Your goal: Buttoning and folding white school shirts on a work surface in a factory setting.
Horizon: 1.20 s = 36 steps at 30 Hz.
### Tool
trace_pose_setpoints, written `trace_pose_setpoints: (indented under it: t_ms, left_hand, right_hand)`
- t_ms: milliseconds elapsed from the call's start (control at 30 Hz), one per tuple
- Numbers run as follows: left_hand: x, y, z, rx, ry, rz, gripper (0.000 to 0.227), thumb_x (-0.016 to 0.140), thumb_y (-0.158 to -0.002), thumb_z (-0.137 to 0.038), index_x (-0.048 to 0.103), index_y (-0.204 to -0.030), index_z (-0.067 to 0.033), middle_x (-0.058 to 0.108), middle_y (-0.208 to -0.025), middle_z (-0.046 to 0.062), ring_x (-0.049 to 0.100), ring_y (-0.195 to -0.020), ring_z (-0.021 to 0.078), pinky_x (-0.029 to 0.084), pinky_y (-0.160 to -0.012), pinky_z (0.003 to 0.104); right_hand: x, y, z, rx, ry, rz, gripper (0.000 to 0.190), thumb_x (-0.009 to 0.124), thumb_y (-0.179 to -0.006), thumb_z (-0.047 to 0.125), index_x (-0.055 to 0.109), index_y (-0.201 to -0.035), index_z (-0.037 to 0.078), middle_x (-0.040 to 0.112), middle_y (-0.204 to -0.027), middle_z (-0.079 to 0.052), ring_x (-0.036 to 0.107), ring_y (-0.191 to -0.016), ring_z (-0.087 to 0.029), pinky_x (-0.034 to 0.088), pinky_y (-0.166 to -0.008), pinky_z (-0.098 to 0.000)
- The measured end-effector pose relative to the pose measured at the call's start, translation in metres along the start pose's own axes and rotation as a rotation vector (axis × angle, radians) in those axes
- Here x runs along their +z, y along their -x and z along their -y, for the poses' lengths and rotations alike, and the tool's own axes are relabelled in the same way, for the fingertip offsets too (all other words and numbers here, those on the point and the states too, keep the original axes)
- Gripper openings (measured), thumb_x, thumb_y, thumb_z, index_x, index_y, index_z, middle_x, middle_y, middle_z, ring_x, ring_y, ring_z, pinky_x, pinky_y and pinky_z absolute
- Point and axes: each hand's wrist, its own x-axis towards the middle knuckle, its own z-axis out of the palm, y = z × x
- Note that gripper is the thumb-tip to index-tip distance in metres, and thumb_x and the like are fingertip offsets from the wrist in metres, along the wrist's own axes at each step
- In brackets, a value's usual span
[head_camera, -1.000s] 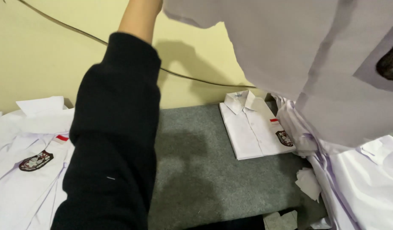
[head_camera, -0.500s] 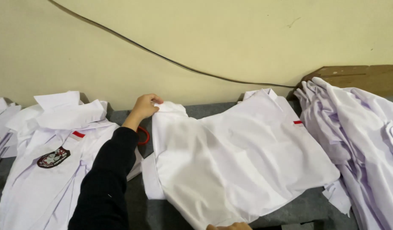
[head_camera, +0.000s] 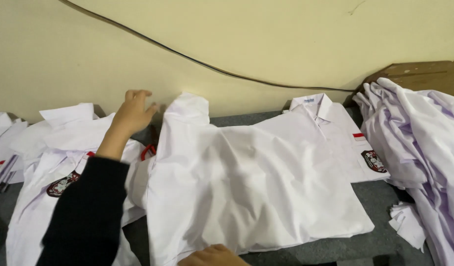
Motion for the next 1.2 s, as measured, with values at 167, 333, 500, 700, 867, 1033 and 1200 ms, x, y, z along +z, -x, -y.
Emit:
trace_pose_setpoints:
  t_ms: [167,333,500,700,867,1033,1200]
  left_hand:
    - [0.000,0.147,-0.009,-0.196,-0.122,0.176,0.045,0.043,-0.099,-0.049,0.065,-0.121,-0.0161,0.071,-0.122,0.006,0.069,-0.109,0.0293,0.050,-0.091,0.045]
    - [0.022,0.236,0.016,-0.559,-0.235,0.524,0.068,0.030,-0.099,-0.068,0.073,-0.106,-0.0165,0.087,-0.097,-0.004,0.081,-0.077,0.0126,0.055,-0.078,0.031]
    - [0.070,0.269,0.039,-0.655,-0.059,0.561,0.076,0.028,-0.098,-0.069,0.073,-0.095,-0.0077,0.085,-0.086,0.004,0.079,-0.066,0.0143,0.055,-0.083,0.029]
    - [0.100,0.290,0.033,-0.678,0.071,0.372,0.063,0.038,-0.098,-0.067,0.063,-0.084,-0.0118,0.072,-0.069,0.003,0.070,-0.067,0.0176,0.050,-0.067,0.030]
    - [0.138,0.296,0.063,-0.682,0.141,0.239,0.053,0.046,-0.099,-0.058,0.069,-0.096,-0.0108,0.071,-0.079,0.005,0.069,-0.082,0.0221,0.049,-0.074,0.034]
    - [0.143,0.301,0.061,-0.717,0.354,0.058,0.042,0.051,-0.103,-0.047,0.066,-0.093,-0.0089,0.069,-0.082,0.004,0.065,-0.081,0.0216,0.046,-0.077,0.035]
    - [0.151,0.305,0.067,-0.692,0.510,-0.121,0.036,0.048,-0.107,-0.034,0.065,-0.097,-0.0052,0.072,-0.092,0.012,0.064,-0.095,0.0285,0.045,-0.086,0.039]
  right_hand:
    - [-0.051,0.098,-0.088,0.357,-0.122,-0.540,0.045,0.069,-0.092,0.038,0.063,-0.132,0.019,0.072,-0.130,-0.002,0.066,-0.119,-0.020,0.046,-0.102,-0.0351]
    - [-0.116,0.217,-0.142,1.067,-0.087,-0.990,0.049,0.055,-0.097,0.039,0.056,-0.139,0.012,0.064,-0.139,-0.006,0.063,-0.121,-0.025,0.058,-0.097,-0.0427]
    - [-0.113,0.285,-0.234,1.325,-0.160,-0.982,0.067,0.056,-0.098,0.048,0.054,-0.145,0.000,0.063,-0.140,-0.022,0.059,-0.130,-0.038,0.046,-0.104,-0.0502]
    - [-0.107,0.266,-0.216,1.382,-0.192,-0.766,0.073,0.048,-0.097,0.061,0.064,-0.136,0.001,0.068,-0.136,-0.019,0.061,-0.127,-0.038,0.048,-0.103,-0.0485]
    - [-0.090,0.283,-0.246,1.324,-0.150,-0.795,0.061,0.050,-0.098,0.057,0.063,-0.116,0.000,0.068,-0.117,-0.019,0.061,-0.110,-0.035,0.045,-0.094,-0.0442]
    - [-0.081,0.299,-0.255,1.076,-0.391,-1.107,0.040,0.060,-0.106,0.038,0.065,-0.101,-0.002,0.055,-0.085,-0.011,0.048,-0.076,-0.024,0.035,-0.066,-0.0376]
    - [-0.078,0.320,-0.258,1.152,-0.185,-1.190,0.037,0.061,-0.106,0.037,0.060,-0.107,0.000,0.065,-0.100,-0.017,0.059,-0.093,-0.033,0.040,-0.080,-0.0455]
